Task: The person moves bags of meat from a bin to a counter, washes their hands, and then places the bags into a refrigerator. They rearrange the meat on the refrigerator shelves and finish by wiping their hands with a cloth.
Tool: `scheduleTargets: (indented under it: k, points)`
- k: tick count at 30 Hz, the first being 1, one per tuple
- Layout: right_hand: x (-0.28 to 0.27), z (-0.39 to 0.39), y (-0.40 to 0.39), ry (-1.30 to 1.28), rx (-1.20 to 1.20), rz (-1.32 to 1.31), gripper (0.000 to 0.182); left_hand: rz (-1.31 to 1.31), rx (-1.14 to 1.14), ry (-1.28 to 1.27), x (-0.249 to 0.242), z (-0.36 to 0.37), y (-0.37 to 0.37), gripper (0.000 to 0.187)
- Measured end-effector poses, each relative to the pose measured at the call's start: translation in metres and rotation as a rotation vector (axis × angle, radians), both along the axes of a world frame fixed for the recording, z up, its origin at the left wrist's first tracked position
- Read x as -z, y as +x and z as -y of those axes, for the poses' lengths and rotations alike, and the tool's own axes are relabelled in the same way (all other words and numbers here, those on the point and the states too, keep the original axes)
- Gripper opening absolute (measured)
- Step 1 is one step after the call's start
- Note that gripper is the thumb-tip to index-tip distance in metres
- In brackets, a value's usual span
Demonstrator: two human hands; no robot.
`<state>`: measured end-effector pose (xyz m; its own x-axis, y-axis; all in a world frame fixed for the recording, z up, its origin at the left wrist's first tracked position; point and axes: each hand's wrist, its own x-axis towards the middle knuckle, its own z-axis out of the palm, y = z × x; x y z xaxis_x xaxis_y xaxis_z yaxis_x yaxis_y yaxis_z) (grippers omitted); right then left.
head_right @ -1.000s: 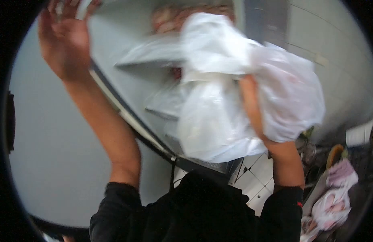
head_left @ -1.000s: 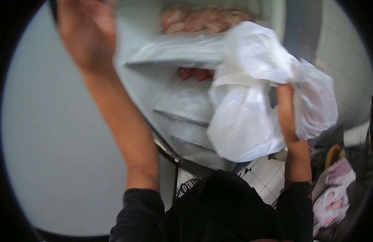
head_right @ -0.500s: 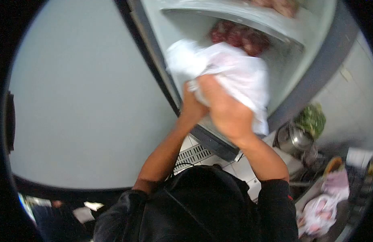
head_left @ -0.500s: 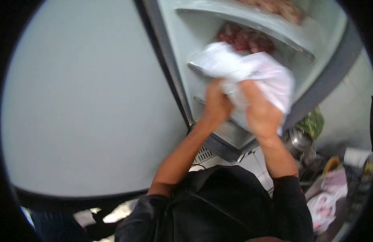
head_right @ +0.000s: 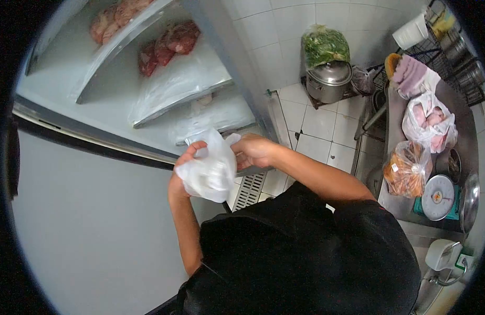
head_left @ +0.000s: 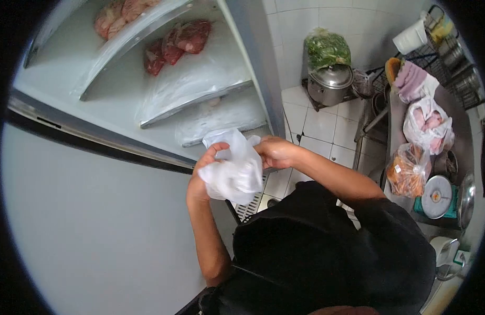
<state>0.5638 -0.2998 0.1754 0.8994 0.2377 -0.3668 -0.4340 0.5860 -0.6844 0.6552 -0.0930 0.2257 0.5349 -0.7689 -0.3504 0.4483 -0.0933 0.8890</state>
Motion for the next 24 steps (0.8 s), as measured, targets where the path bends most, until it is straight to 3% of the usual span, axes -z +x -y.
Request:
scheduleTargets:
  k: [2,5,6,8,10,12,13,14,16,17,19,20,23,24]
  points:
    - [-0.013,0.005,-0.010,-0.110,0.042,0.067,0.020,0.343,0.076,0.262,0.000,0.013,-0.017,0.034]
    - [0.004,0.010,-0.009,-0.221,-0.060,0.202,0.037,0.832,-0.020,0.235,0.059,0.028,-0.014,0.031]
    - [0.001,0.012,-0.013,-0.259,-0.096,0.246,0.043,0.765,-0.084,0.295,0.068,0.036,-0.016,0.030]
    - [0.000,0.020,-0.028,-0.735,-0.304,0.611,0.063,0.615,-0.203,0.419,0.086,0.048,-0.026,0.027]
    - [0.033,0.017,-0.039,-1.272,-0.067,0.883,0.068,0.439,-0.245,0.396,0.122,0.047,-0.029,0.028]
    - [0.024,0.024,-0.052,-1.391,0.011,0.816,0.063,0.176,-0.351,0.377,0.116,0.063,-0.052,0.028]
    - [0.037,0.026,-0.048,-1.333,0.115,0.878,0.052,0.077,-0.396,0.299,0.103,0.074,-0.066,0.029]
    - [0.039,0.030,-0.044,-1.276,0.041,0.841,0.049,-0.025,-0.445,0.224,0.092,0.080,-0.078,0.030]
    - [0.045,0.038,-0.039,-1.153,-0.116,0.773,0.043,0.002,-0.495,0.273,0.067,0.071,-0.096,0.034]
    - [0.058,0.037,-0.037,-1.137,-0.037,0.790,0.039,0.018,-0.525,0.295,0.056,0.060,-0.105,0.037]
    - [0.083,0.042,-0.032,-1.132,-0.017,0.715,0.039,0.731,-0.789,0.635,0.033,0.017,-0.134,0.044]
    - [0.092,0.045,-0.033,-1.128,-0.010,0.675,0.038,1.009,-1.030,0.821,-0.008,0.016,-0.157,0.043]
    - [0.125,0.066,-0.038,-1.197,-0.018,0.482,0.047,1.585,-1.552,1.158,-0.105,-0.039,-0.219,0.037]
    - [0.153,0.069,-0.038,-1.228,0.057,0.491,0.054,1.674,-1.499,1.759,-0.117,-0.088,-0.241,0.033]
